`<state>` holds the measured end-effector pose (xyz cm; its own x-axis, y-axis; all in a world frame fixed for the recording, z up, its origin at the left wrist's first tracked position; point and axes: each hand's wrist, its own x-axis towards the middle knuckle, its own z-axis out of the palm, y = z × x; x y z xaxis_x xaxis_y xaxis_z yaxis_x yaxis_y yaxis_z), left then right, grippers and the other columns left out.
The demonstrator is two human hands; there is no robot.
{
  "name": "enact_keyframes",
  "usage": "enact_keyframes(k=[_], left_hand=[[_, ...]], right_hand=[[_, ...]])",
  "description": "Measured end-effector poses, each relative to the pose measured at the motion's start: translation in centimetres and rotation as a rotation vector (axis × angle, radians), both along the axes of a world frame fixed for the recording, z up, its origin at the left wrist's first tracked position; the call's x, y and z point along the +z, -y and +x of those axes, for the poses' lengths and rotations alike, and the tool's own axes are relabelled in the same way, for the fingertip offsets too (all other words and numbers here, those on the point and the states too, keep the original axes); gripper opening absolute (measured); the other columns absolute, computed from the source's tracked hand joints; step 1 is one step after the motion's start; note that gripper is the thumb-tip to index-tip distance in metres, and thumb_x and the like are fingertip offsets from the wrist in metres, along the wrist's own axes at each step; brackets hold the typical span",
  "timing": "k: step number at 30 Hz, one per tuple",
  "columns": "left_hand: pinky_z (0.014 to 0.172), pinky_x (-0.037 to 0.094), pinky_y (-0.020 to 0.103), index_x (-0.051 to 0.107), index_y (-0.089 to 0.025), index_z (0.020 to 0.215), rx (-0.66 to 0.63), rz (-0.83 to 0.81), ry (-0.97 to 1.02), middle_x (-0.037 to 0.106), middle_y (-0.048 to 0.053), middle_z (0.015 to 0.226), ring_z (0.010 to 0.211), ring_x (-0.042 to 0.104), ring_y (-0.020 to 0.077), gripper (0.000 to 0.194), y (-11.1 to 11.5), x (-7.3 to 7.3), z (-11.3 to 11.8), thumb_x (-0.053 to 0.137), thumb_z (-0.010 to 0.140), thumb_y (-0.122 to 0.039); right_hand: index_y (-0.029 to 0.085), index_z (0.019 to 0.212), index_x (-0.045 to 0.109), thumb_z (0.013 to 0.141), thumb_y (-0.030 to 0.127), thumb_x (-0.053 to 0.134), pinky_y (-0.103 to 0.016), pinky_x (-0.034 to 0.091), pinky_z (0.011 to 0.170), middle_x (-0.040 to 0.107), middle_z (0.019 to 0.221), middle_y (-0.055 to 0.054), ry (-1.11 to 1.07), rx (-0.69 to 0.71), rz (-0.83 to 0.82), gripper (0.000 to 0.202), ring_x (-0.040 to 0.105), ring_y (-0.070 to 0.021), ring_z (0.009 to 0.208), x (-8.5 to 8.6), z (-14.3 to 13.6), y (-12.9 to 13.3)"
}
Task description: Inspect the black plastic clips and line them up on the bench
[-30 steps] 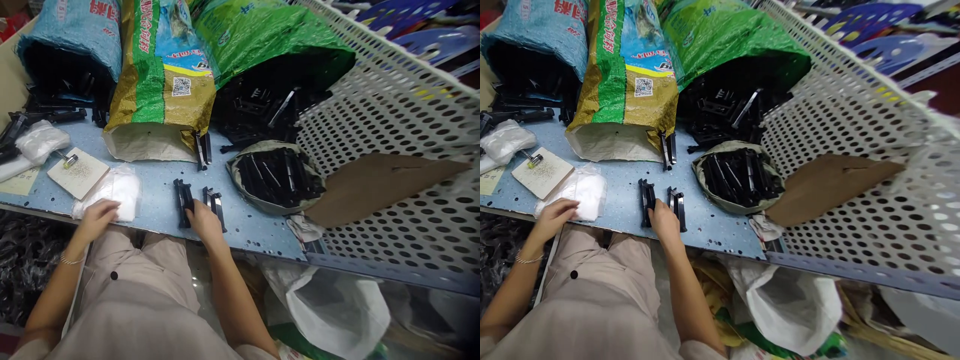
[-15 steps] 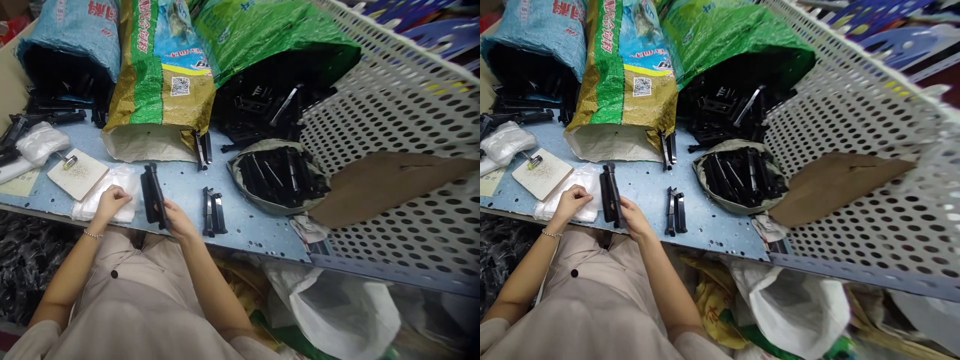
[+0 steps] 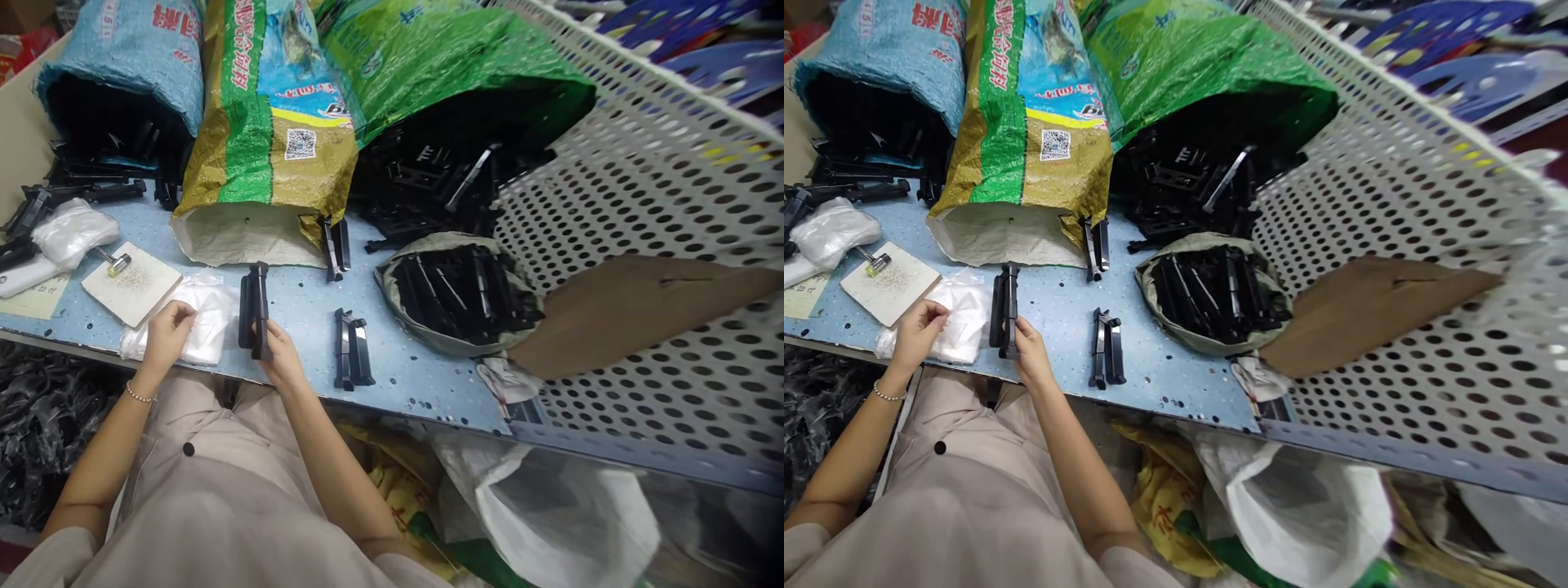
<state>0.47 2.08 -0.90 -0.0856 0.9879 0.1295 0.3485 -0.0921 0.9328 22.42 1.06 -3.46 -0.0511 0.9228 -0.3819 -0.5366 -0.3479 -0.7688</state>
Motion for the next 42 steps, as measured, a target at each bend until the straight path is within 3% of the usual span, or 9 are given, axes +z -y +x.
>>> enact_keyframes(k=[10,14,17,21,27,31,35,38,42], left_hand=[[0.069,0.051,0.026,0.058,-0.017,0.079,0.107,-0.066,0.358,0.064,-0.001,0.074,0.069,0.062,0.0122,0.021,-0.1,-1.3,1.0,0.076,0.073,-0.026],[0.089,0.053,0.036,0.064,-0.018,0.078,0.037,0.083,0.067,0.069,0.005,0.091,0.091,0.067,0.0188,0.005,0.5,-1.2,-0.3,0.06,0.08,-0.015],[0.1,0.051,0.04,0.074,-0.02,0.093,-0.099,0.124,-0.306,0.068,0.007,0.109,0.107,0.064,0.0224,0.033,0.8,-1.2,-0.4,0.048,0.08,-0.005],[0.098,0.052,0.036,0.07,-0.021,0.119,-0.09,0.12,-0.352,0.065,0.008,0.122,0.105,0.065,0.0204,0.046,0.7,-1.1,0.2,0.047,0.082,-0.005],[0.083,0.056,0.03,0.057,-0.022,0.137,-0.169,0.095,-0.296,0.055,0.012,0.137,0.08,0.064,0.0117,0.058,0.3,-0.4,-0.4,0.052,0.082,-0.006],[0.104,0.051,0.037,0.033,-0.027,0.154,-0.398,0.12,-0.405,0.04,0.012,0.155,0.12,0.06,0.0198,0.073,2.2,0.7,0.0,0.043,0.086,-0.002],[0.115,0.044,0.04,0.028,-0.027,0.156,-0.731,0.16,-0.404,0.038,0.01,0.157,0.138,0.048,0.0224,0.074,5.2,2.1,2.0,0.042,0.088,-0.002],[0.111,0.048,0.039,0.05,-0.025,0.143,-0.663,0.143,-0.381,0.055,0.011,0.141,0.13,0.056,0.0229,0.05,7.2,4.4,1.2,0.051,0.093,-0.015],[0.103,0.052,0.034,0.064,-0.033,0.128,-0.521,-0.021,-0.529,0.064,0.004,0.131,0.12,0.063,0.0226,0.036,10.8,8.3,-6.6,0.061,0.092,-0.032]], right_hand=[[0.015,0.076,0.067,0.06,0.034,0.09,-0.02,0.041,0.05,0.062,0.063,0.003,-0.186,0.303,-0.067,0.033,0.049,-0.0076,0.052,0.0,-2.7,-0.3],[0.017,0.088,0.07,0.063,0.034,0.088,-0.023,0.049,0.056,0.071,0.081,-0.002,-0.254,0.223,-0.111,0.035,0.059,-0.0119,0.063,-0.8,-1.3,0.1],[0.017,0.088,0.07,0.063,0.033,0.088,-0.024,0.052,0.057,0.073,0.087,-0.004,-0.255,0.197,-0.124,0.035,0.06,-0.0126,0.065,-1.0,-0.8,1.0],[0.019,0.081,0.066,0.063,0.035,0.088,-0.021,0.051,0.054,0.068,0.073,0.0,-0.198,0.078,-0.111,0.033,0.058,-0.0103,0.06,-0.2,-0.3,2.4],[0.015,0.082,0.064,0.066,0.041,0.085,-0.019,0.042,0.039,0.066,0.068,-0.003,-0.189,0.506,-0.165,0.037,0.06,-0.0127,0.053,1.2,0.6,4.2],[0.015,0.075,0.064,0.066,0.039,0.082,-0.018,0.039,0.04,0.059,0.059,0.002,-0.043,0.512,-0.227,0.032,0.056,-0.0105,0.05,0.5,-0.5,3.2],[0.016,0.078,0.068,0.075,0.032,0.071,-0.023,0.049,0.061,0.063,0.069,0.002,0.199,0.346,0.054,0.016,0.057,-0.0119,0.065,0.9,-2.2,2.7],[0.02,0.1,0.072,0.079,0.03,0.068,-0.031,0.053,0.078,0.07,0.09,-0.001,0.221,0.479,0.214,0.024,0.064,-0.0169,0.084,2.3,-2.5,3.6],[0.024,0.125,0.064,0.086,0.041,0.065,-0.04,0.055,0.086,0.068,0.119,-0.008,0.378,0.548,0.247,0.043,0.067,-0.022,0.096,3.9,1.7,4.0]])
